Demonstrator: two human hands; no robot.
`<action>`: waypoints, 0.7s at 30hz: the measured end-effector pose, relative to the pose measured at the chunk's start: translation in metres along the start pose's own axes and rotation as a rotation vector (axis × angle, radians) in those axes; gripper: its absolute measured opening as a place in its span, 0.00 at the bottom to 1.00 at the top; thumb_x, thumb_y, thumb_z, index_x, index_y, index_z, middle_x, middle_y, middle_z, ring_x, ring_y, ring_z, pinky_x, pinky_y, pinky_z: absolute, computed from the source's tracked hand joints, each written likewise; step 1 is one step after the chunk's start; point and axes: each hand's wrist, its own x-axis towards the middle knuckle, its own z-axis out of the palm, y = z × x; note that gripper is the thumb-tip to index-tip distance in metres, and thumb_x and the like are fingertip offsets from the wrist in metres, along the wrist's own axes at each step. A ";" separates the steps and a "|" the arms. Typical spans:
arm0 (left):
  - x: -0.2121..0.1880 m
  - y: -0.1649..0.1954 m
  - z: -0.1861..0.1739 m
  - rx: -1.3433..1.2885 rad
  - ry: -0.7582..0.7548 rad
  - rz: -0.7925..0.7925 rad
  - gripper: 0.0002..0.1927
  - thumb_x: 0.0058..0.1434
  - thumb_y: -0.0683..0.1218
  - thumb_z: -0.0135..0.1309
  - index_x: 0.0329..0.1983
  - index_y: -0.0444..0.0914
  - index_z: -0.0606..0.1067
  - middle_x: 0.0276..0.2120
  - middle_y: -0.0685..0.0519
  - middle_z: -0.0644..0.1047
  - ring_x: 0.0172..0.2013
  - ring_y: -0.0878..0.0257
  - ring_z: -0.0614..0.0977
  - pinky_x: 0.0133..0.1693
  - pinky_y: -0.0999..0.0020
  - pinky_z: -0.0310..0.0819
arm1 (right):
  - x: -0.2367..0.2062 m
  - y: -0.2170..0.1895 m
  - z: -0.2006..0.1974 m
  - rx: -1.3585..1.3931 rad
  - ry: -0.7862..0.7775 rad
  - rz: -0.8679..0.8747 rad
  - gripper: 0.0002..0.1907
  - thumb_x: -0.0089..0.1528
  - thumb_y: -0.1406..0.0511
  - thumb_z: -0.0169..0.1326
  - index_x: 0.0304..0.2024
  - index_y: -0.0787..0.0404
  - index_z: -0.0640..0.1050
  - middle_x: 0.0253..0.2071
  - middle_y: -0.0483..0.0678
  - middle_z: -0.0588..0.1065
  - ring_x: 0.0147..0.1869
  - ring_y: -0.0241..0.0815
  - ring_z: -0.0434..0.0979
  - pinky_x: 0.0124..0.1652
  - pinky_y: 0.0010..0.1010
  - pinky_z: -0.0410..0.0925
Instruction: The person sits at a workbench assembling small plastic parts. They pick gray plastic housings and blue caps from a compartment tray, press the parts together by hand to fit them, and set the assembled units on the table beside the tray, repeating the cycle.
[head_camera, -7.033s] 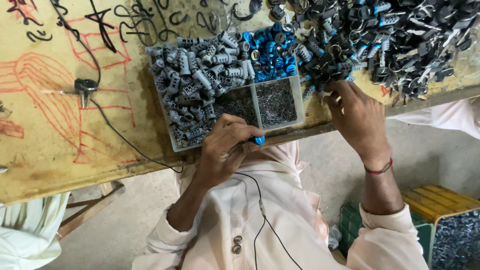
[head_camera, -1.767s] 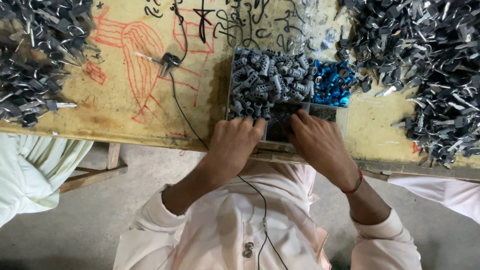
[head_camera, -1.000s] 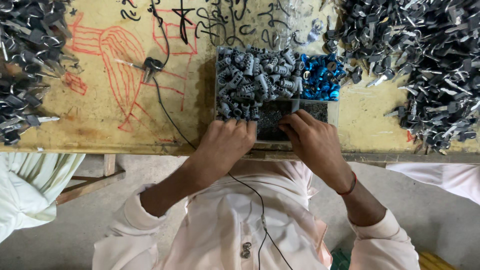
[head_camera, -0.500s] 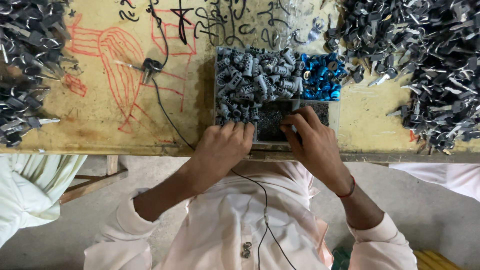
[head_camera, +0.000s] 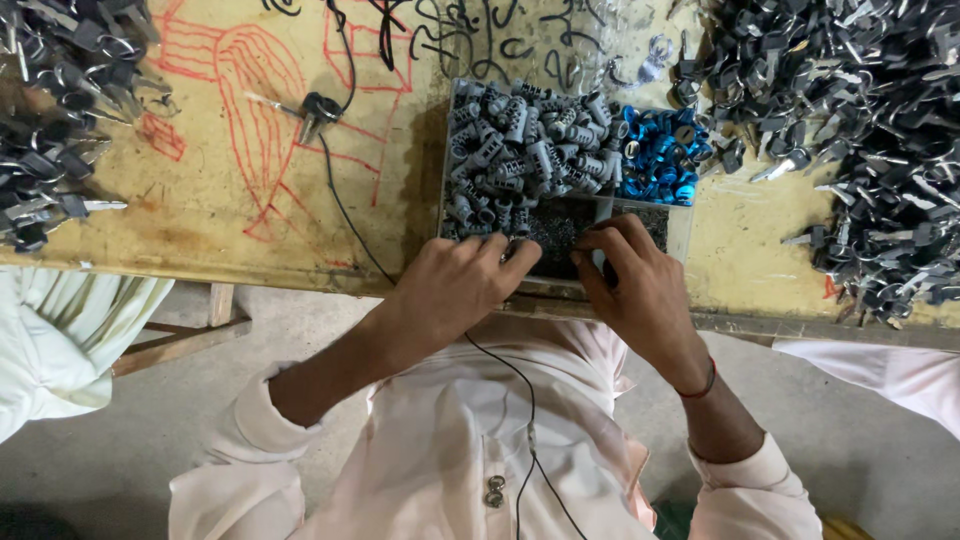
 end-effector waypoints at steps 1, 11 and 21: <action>-0.002 0.000 0.001 -0.065 0.016 -0.010 0.13 0.61 0.43 0.52 0.50 0.42 0.71 0.32 0.57 0.73 0.32 0.65 0.81 0.28 0.69 0.73 | 0.000 0.000 0.001 0.001 -0.008 0.006 0.07 0.63 0.69 0.59 0.44 0.59 0.77 0.45 0.50 0.74 0.34 0.53 0.77 0.31 0.43 0.69; -0.014 0.006 0.017 -0.702 0.307 -0.269 0.08 0.66 0.37 0.57 0.47 0.34 0.72 0.38 0.47 0.76 0.37 0.49 0.82 0.36 0.58 0.78 | -0.002 0.005 0.005 -0.016 0.027 -0.019 0.08 0.64 0.68 0.59 0.45 0.58 0.78 0.47 0.51 0.74 0.38 0.53 0.78 0.35 0.42 0.71; -0.020 0.009 0.016 -0.903 0.390 -0.459 0.10 0.68 0.37 0.57 0.52 0.35 0.76 0.44 0.46 0.81 0.42 0.55 0.85 0.42 0.66 0.79 | -0.002 0.007 0.006 0.073 0.062 -0.009 0.09 0.64 0.70 0.61 0.46 0.60 0.79 0.48 0.54 0.74 0.42 0.53 0.79 0.38 0.40 0.72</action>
